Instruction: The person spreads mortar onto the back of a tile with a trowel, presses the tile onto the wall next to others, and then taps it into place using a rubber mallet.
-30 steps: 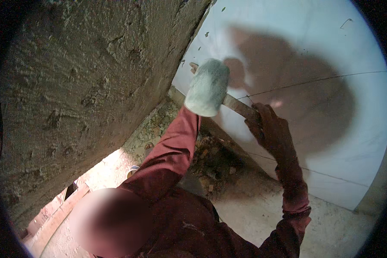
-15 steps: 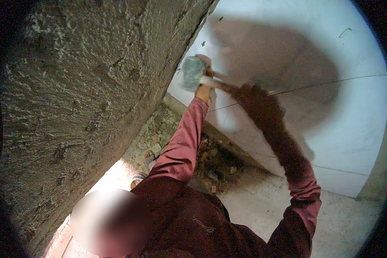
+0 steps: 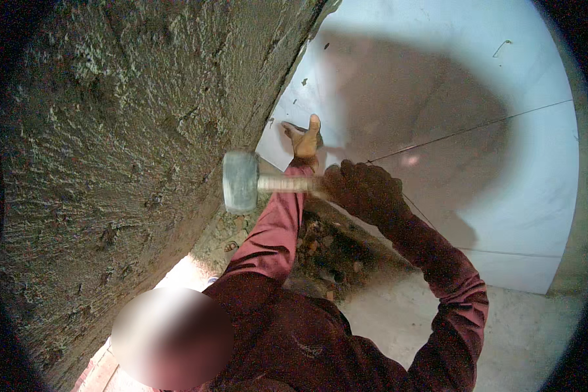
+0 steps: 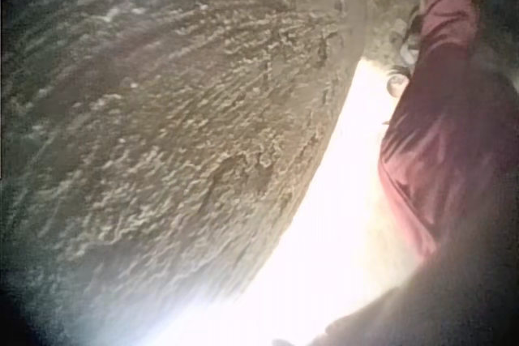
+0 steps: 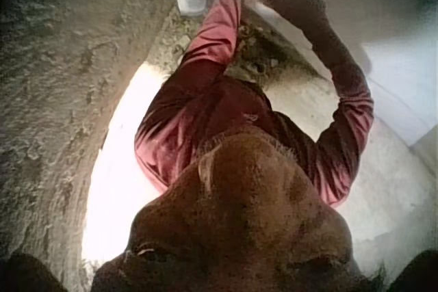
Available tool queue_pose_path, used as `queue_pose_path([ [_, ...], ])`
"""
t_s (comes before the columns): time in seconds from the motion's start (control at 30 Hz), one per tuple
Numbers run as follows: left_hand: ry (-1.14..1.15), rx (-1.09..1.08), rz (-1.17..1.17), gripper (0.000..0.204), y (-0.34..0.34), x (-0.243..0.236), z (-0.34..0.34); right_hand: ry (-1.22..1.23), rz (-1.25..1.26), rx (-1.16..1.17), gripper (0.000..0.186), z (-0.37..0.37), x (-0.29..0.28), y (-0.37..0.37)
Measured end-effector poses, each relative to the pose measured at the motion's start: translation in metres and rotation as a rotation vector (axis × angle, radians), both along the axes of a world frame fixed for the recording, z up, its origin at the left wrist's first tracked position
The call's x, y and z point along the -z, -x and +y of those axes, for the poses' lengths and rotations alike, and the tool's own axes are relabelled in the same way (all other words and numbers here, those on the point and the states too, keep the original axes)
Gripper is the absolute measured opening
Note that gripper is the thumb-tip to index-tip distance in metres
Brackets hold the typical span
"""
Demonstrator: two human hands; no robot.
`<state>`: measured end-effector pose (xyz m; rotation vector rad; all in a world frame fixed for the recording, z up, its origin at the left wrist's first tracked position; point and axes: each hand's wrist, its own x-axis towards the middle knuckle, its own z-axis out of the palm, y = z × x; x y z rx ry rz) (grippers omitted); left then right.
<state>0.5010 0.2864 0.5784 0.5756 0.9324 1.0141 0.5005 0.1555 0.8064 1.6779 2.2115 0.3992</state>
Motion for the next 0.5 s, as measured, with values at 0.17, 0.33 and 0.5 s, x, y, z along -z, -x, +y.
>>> queue_pose_path([
  [0.17, -0.073, -0.059, 0.005, 0.134, 0.002, 0.02, 0.019, -0.099, 0.169, 0.286, 0.032, 0.038, -0.008, -0.034],
  [0.33, -0.034, -0.076, 0.036, 0.136, -0.003, 0.009, 0.002, -0.08, 0.054, -0.06, 0.019, -0.007, 0.006, 0.003],
  [0.5, 0.028, 0.006, -0.244, 0.12, 0.006, 0.006, 0.019, -0.087, -0.044, -0.02, 0.024, 0.026, 0.018, -0.038],
])
